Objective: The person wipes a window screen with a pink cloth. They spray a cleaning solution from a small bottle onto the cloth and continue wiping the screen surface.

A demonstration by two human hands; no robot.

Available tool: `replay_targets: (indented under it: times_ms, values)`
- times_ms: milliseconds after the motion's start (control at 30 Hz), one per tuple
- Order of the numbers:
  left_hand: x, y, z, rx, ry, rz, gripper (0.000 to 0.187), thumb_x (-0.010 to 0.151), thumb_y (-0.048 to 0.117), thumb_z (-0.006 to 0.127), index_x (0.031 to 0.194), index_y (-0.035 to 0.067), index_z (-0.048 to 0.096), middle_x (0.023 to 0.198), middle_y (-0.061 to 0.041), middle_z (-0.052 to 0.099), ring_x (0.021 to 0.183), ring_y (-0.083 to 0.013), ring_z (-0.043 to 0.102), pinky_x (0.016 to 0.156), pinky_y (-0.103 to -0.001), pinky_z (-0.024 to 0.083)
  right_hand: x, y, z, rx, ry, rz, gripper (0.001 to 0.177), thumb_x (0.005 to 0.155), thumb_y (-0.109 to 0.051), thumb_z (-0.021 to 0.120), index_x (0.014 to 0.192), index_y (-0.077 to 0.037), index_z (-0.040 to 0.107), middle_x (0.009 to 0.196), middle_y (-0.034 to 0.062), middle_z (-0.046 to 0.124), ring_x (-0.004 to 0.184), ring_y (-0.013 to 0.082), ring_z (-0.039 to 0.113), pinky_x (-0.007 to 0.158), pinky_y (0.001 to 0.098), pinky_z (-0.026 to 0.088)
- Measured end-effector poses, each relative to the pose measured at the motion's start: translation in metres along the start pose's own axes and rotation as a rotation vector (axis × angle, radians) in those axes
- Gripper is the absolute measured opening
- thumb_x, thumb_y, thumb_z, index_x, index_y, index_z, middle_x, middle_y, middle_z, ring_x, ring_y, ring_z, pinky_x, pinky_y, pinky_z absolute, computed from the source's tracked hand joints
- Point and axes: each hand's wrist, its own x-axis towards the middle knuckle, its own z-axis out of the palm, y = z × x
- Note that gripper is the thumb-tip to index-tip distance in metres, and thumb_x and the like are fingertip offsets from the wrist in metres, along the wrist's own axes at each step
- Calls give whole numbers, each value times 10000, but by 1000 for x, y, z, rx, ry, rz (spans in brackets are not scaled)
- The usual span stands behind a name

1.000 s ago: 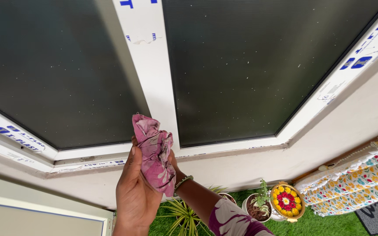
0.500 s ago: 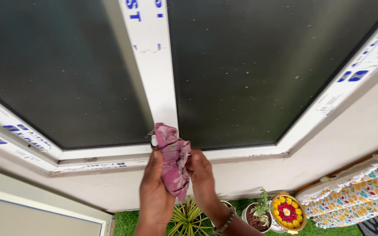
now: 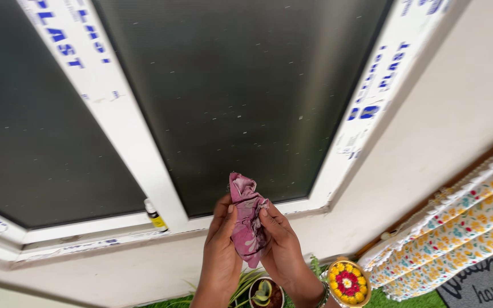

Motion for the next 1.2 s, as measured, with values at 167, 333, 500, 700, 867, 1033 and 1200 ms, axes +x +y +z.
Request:
replay_targets:
  times_ms: [167,333,500,700,867,1033,1200]
  values:
    - [2,-5,46,401,116,115,455,978,253,533,1424,171,499,1521,-46,475,1420,-178,421,1154,-346,322,-4,-58,-12,-35,195,57,365,978,-211,527,1308,-86,619,1163,52,712,1018,153,682,908,342,543]
    - [-4,-10,105,848,118,313,413,957,285,584,1342,136,575,1518,-80,516,1412,-212,438,1088,-419,378,15,-133,-13,-172,134,-388,246,996,-79,570,1239,-42,595,1080,35,687,986,129,669,916,325,549]
    - [-2,-5,154,1233,-20,915,285,987,208,654,1240,78,664,1471,-165,542,1314,-333,515,1021,-451,452,40,-202,21,-952,124,-1249,202,1062,23,608,1259,-19,607,1091,45,578,957,101,556,816,233,475]
    - [35,45,201,1459,-61,1322,326,972,102,677,1291,56,632,1468,-171,533,1330,-352,513,1115,-506,418,78,-271,94,-1556,76,-1941,386,950,117,671,1279,-85,676,1246,91,590,1156,284,541,1003,355,479]
    - [69,75,218,1619,-26,1575,469,945,79,686,1398,5,589,1516,-197,483,1381,-380,466,1079,-518,409,116,-280,124,-1812,-32,-2034,363,939,45,715,1280,-78,699,1322,96,609,1231,328,540,1049,450,442]
    - [116,88,231,1827,-55,1799,432,990,13,672,1418,-21,626,1527,-129,512,1479,-292,451,1206,-440,433,129,-264,124,-1738,-81,-1944,343,953,26,685,1293,-22,673,1342,130,601,1273,363,533,1102,473,441]
    - [151,92,241,1869,-28,1977,362,973,40,716,1327,-34,694,1458,-122,571,1449,-282,465,1236,-437,415,129,-261,122,-1712,-77,-1888,375,988,45,652,1356,-21,669,1388,138,598,1319,360,525,1148,462,441]
